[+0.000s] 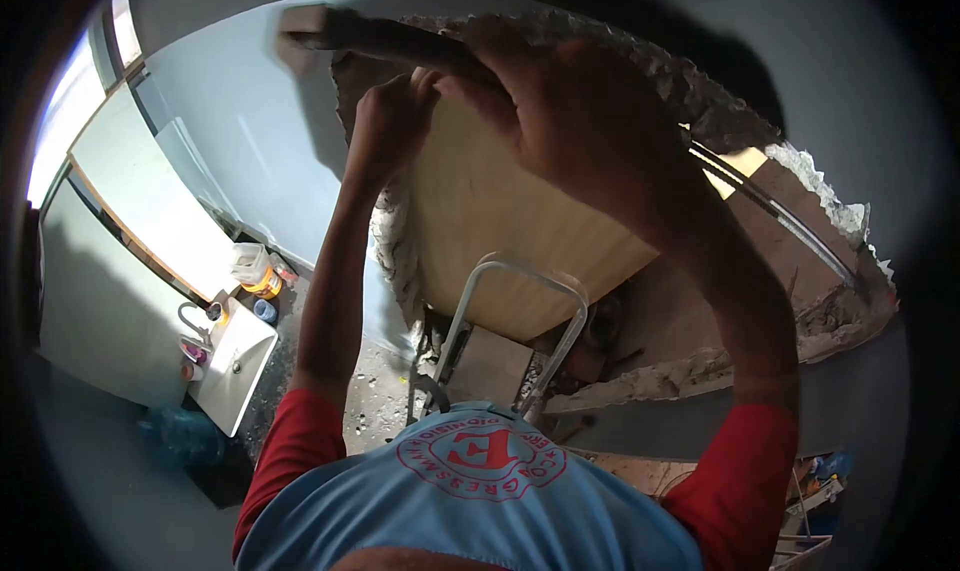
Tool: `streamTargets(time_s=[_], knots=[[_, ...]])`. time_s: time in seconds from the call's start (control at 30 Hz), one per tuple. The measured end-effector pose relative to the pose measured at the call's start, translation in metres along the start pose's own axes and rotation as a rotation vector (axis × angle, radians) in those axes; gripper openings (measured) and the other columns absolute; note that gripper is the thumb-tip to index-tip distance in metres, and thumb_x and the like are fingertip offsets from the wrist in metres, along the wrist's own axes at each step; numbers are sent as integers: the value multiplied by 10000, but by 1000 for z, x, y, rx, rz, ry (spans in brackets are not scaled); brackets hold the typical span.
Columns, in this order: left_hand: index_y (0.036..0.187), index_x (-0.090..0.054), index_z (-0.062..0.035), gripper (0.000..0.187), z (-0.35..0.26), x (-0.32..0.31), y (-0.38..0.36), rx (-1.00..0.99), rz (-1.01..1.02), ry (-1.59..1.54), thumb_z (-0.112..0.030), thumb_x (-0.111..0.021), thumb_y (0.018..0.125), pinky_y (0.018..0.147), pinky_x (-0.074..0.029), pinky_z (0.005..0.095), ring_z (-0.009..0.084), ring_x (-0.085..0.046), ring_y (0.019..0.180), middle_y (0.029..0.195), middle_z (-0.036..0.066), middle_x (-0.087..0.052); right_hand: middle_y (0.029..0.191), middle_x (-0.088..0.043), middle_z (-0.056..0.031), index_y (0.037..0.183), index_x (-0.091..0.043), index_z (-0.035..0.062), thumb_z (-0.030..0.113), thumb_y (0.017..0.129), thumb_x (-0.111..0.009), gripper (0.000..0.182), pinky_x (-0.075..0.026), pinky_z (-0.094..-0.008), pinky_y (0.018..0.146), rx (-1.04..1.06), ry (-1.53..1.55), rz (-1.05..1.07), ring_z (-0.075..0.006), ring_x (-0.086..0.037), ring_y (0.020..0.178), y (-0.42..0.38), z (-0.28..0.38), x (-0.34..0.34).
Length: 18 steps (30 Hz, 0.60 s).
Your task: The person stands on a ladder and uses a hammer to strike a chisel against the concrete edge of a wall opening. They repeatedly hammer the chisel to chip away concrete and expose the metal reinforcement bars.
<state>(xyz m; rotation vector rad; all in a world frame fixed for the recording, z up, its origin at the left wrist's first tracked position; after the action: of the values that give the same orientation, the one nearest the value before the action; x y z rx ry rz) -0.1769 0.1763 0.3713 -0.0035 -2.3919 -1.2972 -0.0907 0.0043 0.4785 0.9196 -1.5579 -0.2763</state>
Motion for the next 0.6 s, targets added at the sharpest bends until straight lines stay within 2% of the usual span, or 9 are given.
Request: streamTargets(time_s=[0.03,0.13,0.17,0.2,0.27,0.33,0.47,0.53,0.6], knots=[[766,-635,44,494,-2,2,-1,3,0,-5,-395,-498,946,678,-515,501,455,-630,700,683,269,-619,680,-630,-170,1052,-569,68,326,945,-584,280,-502,-462,543,135,68,-136,-371,-643,626,-1,11,9],[760,-639,39,485,-13,11,1,38,64,-24,-385,-496,946,679,-518,499,453,-631,707,685,269,-620,690,-635,-160,1048,-577,70,315,943,-595,267,-496,-455,540,155,176,-267,-361,-646,628,-5,8,10],[757,-639,42,489,-19,15,0,80,75,-16,-387,-498,946,679,-517,499,454,-632,710,685,268,-620,690,-635,-160,1048,-577,70,315,943,-595,267,-496,-455,540,154,181,-264,-361,-646,628,-10,-1,4],[755,-638,44,493,-20,16,-2,123,81,-9,-389,-499,946,678,-517,499,454,-633,712,685,267,-621,692,-637,-150,1069,-582,78,257,939,-608,224,-488,-415,531,62,57,-142,-347,-647,616,-13,-22,-11],[744,-634,45,507,-19,13,-8,80,63,5,-396,-498,951,667,-516,499,448,-636,706,675,265,-619,695,-639,-140,1091,-586,85,200,935,-621,197,-480,-376,523,-44,-59,-13,-334,-647,603,-16,-25,-17],[734,-631,48,510,-16,13,-3,180,81,-24,-392,-500,956,659,-518,497,449,-637,696,672,262,-619,695,-626,-154,1057,-606,87,207,925,-634,180,-492,-422,537,-47,-7,-86,-345,-629,593,-4,-16,10],[734,-631,48,511,-14,11,-1,141,68,-38,-395,-505,955,662,-520,496,452,-636,701,671,265,-617,707,-626,-158,1003,-610,72,209,904,-663,177,-501,-406,539,150,153,-298,-326,-630,585,-3,2,31],[745,-635,50,520,-15,13,-2,119,58,-38,-412,-511,949,671,-519,498,459,-634,710,672,267,-618,709,-632,-154,1008,-613,57,229,913,-649,199,-511,-414,551,95,90,-239,-332,-640,603,-9,-18,5],[746,-636,51,521,-15,10,-7,93,90,-18,-409,-504,953,672,-519,500,461,-633,709,670,269,-617,714,-638,-152,1031,-587,29,258,949,-603,244,-476,-387,539,-157,-117,162,-319,-641,616,-13,-34,-23]])
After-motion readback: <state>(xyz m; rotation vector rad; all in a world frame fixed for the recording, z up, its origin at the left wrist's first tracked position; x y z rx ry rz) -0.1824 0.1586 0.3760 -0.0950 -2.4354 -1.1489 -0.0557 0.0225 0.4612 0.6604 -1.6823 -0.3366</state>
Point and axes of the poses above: each hand's wrist, its own y-axis towards the middle knuckle, its own x-axis out of the back of the hand, z = x × y, the point moved 6 cm from there along y, towards the middle knuckle
